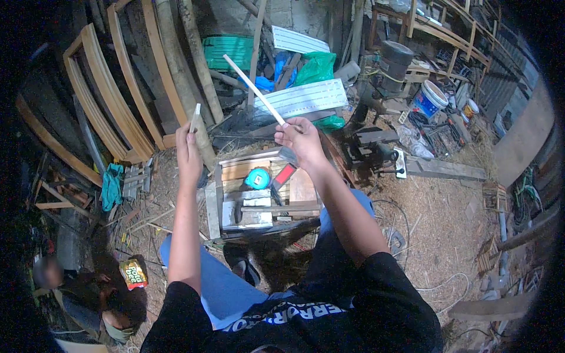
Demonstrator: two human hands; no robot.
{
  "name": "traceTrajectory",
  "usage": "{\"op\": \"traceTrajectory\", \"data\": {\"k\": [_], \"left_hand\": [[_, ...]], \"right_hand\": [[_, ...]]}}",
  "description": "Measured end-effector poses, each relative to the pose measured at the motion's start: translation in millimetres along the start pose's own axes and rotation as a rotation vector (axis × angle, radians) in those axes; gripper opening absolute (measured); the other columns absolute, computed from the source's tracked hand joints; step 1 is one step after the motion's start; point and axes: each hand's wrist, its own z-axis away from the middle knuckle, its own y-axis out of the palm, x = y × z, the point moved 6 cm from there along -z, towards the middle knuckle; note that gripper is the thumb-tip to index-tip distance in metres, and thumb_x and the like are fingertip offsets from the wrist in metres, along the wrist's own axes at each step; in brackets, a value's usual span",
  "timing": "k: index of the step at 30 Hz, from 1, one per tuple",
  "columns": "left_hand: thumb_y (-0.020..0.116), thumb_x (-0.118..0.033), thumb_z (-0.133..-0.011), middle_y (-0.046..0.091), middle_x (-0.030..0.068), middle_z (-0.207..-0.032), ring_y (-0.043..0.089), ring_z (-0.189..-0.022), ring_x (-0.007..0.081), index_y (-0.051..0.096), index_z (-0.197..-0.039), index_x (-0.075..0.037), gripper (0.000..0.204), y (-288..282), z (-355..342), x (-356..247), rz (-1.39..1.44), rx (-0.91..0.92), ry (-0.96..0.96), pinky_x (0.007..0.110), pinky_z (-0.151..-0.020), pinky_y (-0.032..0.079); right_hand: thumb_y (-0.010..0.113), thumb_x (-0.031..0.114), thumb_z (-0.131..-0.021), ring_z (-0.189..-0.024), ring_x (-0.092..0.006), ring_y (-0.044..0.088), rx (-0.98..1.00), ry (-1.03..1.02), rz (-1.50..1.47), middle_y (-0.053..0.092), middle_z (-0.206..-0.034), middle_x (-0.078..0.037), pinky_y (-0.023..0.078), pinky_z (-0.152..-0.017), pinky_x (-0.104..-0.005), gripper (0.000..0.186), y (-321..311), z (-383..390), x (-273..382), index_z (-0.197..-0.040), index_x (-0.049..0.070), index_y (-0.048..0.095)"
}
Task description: The person applies glue to wooden strips, joins them together to form a frame, and cuts a wooden strip using a handsaw.
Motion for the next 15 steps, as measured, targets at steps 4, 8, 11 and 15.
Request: {"op": "traceTrajectory", "data": {"k": [4, 8, 11, 15], "left_hand": [[0.045, -0.018, -0.114, 0.061, 0.0201, -0.129, 0.059, -0.123, 0.0321, 0.058, -0.138, 0.002, 0.034, -3, -6, 58, 0.017, 0.063, -0.109, 0.039, -0.109, 0.043], [0.047, -0.024, -0.115, 0.068, 0.0162, -0.123, 0.063, -0.116, 0.0249, 0.060, -0.138, 0.001, 0.036, 15, 16, 122, 0.101, 0.132, -0.437, 0.037, -0.104, 0.047], [0.049, -0.026, -0.115, 0.072, 0.0116, -0.114, 0.065, -0.105, 0.0181, 0.063, -0.136, 0.000, 0.037, -7, 39, 186, 0.119, 0.081, -0.591, 0.034, -0.095, 0.050], [0.054, -0.024, -0.112, 0.071, 0.0150, -0.112, 0.066, -0.102, 0.0188, 0.065, -0.130, 0.002, 0.033, -55, 46, 232, -0.007, 0.161, -0.650, 0.035, -0.092, 0.051]], "right_hand": [[0.066, 0.006, -0.104, -0.095, -0.0260, 0.074, 0.010, 0.001, -0.008, 0.070, -0.114, -0.020, 0.064, -0.087, -0.0389, 0.028, 1, -3, -2, -0.125, -0.005, 0.051], [0.066, 0.004, -0.103, -0.096, -0.0258, 0.074, -0.006, 0.002, 0.051, 0.070, -0.116, -0.020, 0.065, -0.087, -0.0386, 0.026, -10, -3, 1, -0.124, -0.004, 0.051], [0.065, 0.001, -0.102, -0.097, -0.0259, 0.075, 0.039, 0.014, 0.031, 0.070, -0.118, -0.021, 0.065, -0.086, -0.0382, 0.026, 0, -4, -6, -0.123, -0.004, 0.050], [0.063, -0.004, -0.101, -0.098, -0.0266, 0.075, 0.107, 0.045, 0.007, 0.069, -0.120, -0.024, 0.066, -0.085, -0.0364, 0.033, 9, -1, -19, -0.128, -0.004, 0.045]]}}
